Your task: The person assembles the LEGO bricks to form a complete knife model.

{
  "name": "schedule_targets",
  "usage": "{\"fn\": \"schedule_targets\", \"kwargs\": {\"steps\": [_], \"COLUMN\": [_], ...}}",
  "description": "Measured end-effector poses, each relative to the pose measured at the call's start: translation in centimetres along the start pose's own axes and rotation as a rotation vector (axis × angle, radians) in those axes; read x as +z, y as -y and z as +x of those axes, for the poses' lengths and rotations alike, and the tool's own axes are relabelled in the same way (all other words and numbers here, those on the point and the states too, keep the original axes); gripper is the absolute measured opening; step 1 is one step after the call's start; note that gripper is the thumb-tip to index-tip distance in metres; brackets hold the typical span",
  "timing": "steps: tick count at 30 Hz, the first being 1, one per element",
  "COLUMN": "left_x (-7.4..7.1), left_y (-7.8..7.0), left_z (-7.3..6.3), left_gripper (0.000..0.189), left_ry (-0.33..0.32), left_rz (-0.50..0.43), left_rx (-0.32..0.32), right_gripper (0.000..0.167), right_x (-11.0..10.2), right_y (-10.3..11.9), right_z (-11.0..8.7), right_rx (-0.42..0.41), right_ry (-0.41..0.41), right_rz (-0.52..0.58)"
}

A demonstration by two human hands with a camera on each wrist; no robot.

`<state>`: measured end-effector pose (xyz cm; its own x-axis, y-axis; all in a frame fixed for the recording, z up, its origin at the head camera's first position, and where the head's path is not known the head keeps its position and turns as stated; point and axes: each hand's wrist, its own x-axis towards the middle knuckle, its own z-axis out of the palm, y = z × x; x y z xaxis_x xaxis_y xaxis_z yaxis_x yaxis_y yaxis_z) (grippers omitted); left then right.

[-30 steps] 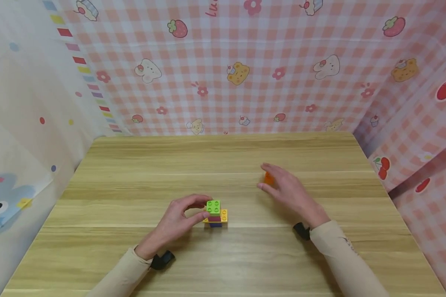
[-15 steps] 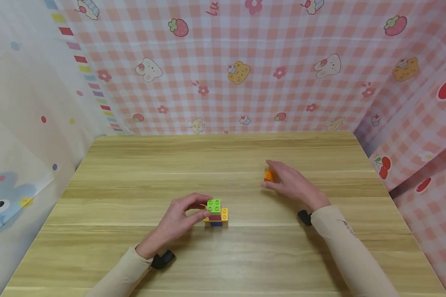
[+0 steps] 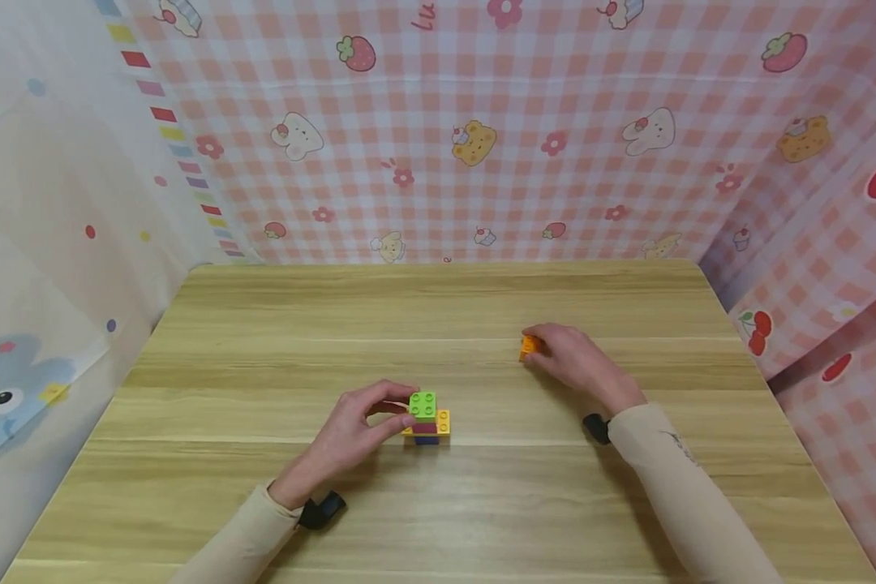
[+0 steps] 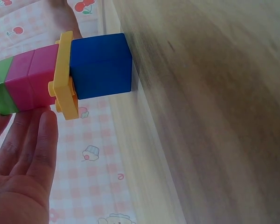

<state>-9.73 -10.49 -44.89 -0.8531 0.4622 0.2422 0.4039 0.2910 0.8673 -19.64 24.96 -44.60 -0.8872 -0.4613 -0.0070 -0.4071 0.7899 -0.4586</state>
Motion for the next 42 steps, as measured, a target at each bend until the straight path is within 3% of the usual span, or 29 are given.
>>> {"fn": "schedule_targets", "kwargs": {"steps": [8, 20, 27, 42], "left_x": [0.0, 0.0, 0.0, 0.1], "left_y": [0.1, -0.2, -0.2, -0.1], "left_z": [0.0, -0.1, -0.1, -0.2], "left_gripper": [0.031, 0.032, 0.030, 0.031], "left_ry": [0.000, 0.007, 0.016, 0.009], "left_rz": [0.001, -0.005, -0.010, -0.009], "left_rx": [0.013, -0.007, -0.024, -0.007], "right_gripper": [0.048, 0.046, 0.048, 0.047], "right_x": [0.0, 0.1, 0.3, 0.6], "right_y": [1.1, 3.0, 4.0, 6.9], "right_z": [-1.0, -2.7, -3.4, -4.2], "right_rx": [0.014, -0.052, -0.063, -0.187], "right_ry": [-0.052, -0.175, -0.206, -0.303], "right_rz": [0.063, 0.084, 0.103, 0.134]}}
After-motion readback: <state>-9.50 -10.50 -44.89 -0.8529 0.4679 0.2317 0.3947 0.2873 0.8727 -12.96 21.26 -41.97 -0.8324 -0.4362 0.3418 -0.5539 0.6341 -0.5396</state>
